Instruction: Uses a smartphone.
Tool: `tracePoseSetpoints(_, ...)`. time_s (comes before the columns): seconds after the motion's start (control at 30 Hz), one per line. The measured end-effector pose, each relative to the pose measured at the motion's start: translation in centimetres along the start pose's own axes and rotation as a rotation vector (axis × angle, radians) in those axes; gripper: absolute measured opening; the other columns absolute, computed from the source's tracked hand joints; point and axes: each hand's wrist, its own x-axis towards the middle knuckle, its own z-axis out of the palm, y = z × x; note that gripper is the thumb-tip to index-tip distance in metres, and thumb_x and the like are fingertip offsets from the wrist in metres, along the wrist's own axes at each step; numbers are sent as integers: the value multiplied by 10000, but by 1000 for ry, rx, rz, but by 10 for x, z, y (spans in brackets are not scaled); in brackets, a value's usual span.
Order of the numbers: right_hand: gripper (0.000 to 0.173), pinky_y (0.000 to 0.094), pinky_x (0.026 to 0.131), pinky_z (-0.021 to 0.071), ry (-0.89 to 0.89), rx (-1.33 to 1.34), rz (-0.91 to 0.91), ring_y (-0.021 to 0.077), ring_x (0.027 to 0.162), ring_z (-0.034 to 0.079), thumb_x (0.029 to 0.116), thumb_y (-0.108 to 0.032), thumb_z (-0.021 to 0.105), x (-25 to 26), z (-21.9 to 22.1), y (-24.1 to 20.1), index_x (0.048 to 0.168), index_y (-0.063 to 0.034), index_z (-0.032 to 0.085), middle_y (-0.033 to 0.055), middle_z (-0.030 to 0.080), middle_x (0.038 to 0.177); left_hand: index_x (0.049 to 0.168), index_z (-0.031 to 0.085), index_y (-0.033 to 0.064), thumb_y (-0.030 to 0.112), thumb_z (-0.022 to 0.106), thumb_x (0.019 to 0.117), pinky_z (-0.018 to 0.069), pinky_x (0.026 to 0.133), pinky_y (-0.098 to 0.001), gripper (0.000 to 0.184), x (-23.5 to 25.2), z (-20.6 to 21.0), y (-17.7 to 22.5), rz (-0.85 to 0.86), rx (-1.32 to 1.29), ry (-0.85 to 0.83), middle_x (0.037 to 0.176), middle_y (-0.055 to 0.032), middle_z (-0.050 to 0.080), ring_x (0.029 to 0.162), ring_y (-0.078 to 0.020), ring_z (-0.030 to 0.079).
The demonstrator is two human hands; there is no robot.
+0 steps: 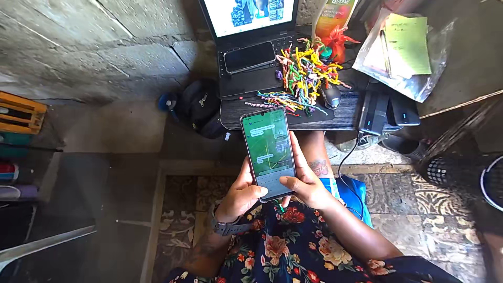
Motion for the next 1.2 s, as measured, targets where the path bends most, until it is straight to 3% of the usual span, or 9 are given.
tracePoseSetpoints(0.33, 1054, 246, 617, 635, -51, -43, -38, 118, 1028, 709, 897, -12, 589, -7, -1, 0, 1615, -287, -132, 16, 514, 1460, 1518, 290, 207, -75, 464, 890, 501, 1081, -385, 710, -3, 5, -1, -9, 14, 20, 1393, 23, 600, 1270, -154, 602)
tracePoseSetpoints(0.47, 857, 256, 571, 623, -21, 61, -13, 151, 1007, 721, 1010, -236, 536, -7, -2, 1, 1619, -367, -52, 13, 561, 1434, 1524, 298, 238, -69, 475, 906, 501, 1081, -401, 712, -4, 5, -3, -9, 17, -4, 1406, 12, 596, 1274, -167, 601)
tracePoseSetpoints(0.57, 765, 255, 521, 610, 28, 78, -12, 155, 925, 735, 1023, -157, 412, -7, -1, 2, 1623, -363, -16, 30, 595, 1379, 1531, 283, 243, -68, 477, 905, 501, 1081, -416, 726, -4, 5, -3, -15, 23, -5, 1410, 2, 590, 1277, -178, 598)
tracePoseSetpoints(0.77, 862, 261, 541, 616, -17, 91, -24, 149, 946, 729, 944, -65, 410, -8, -4, 0, 1622, -349, -41, 24, 574, 1398, 1531, 303, 234, -73, 468, 906, 498, 1082, -400, 715, -2, 7, -3, -2, 22, -7, 1410, 11, 594, 1280, -167, 596)
tracePoseSetpoints(0.87, 792, 228, 542, 609, 31, 40, -32, 124, 893, 732, 1048, -160, 477, -7, -1, 1, 1627, -353, -27, 13, 603, 1376, 1534, 265, 222, -56, 476, 920, 513, 1067, -392, 706, -1, 8, -5, 8, 83, 25, 1394, 20, 597, 1257, -154, 609)
tracePoseSetpoints(0.93, 810, 213, 534, 602, 69, 0, -23, 103, 859, 730, 1037, -124, 497, -7, 2, 1, 1628, -343, -12, 6, 614, 1355, 1510, 266, 208, -30, 503, 938, 527, 1051, -373, 663, 0, 11, -7, 15, 123, 67, 1363, 38, 615, 1228, -135, 627)
tracePoseSetpoints(1.03, 1034, 186, 572, 604, 54, -84, -36, 58, 896, 709, 943, -137, 696, -7, 2, 0, 1628, -282, -65, -6, 542, 1431, 1505, 260, 175, 14, 550, 960, 513, 1071, -355, 638, 1, 13, -9, 33, 170, 113, 1365, 57, 612, 1237, -112, 617)
tracePoseSetpoints(1.13, 1072, 182, 559, 600, 81, -121, -37, 51, 846, 705, 904, -64, 701, -6, 3, -1, 1632, -248, -64, 10, 540, 1420, 1486, 252, 130, 24, 524, 983, 521, 1063, -352, 582, 2, 18, -9, 25, 224, 185, 1334, 51, 618, 1215, -104, 627)
tracePoseSetpoints(1.2, 1019, 189, 565, 602, 53, -69, -47, 61, 881, 709, 955, -225, 698, -6, -1, 2, 1629, -276, -64, -4, 540, 1437, 1477, 268, 141, 21, 497, 998, 536, 1043, -347, 544, 4, 18, -10, 22, 235, 201, 1316, 51, 631, 1191, -103, 642)
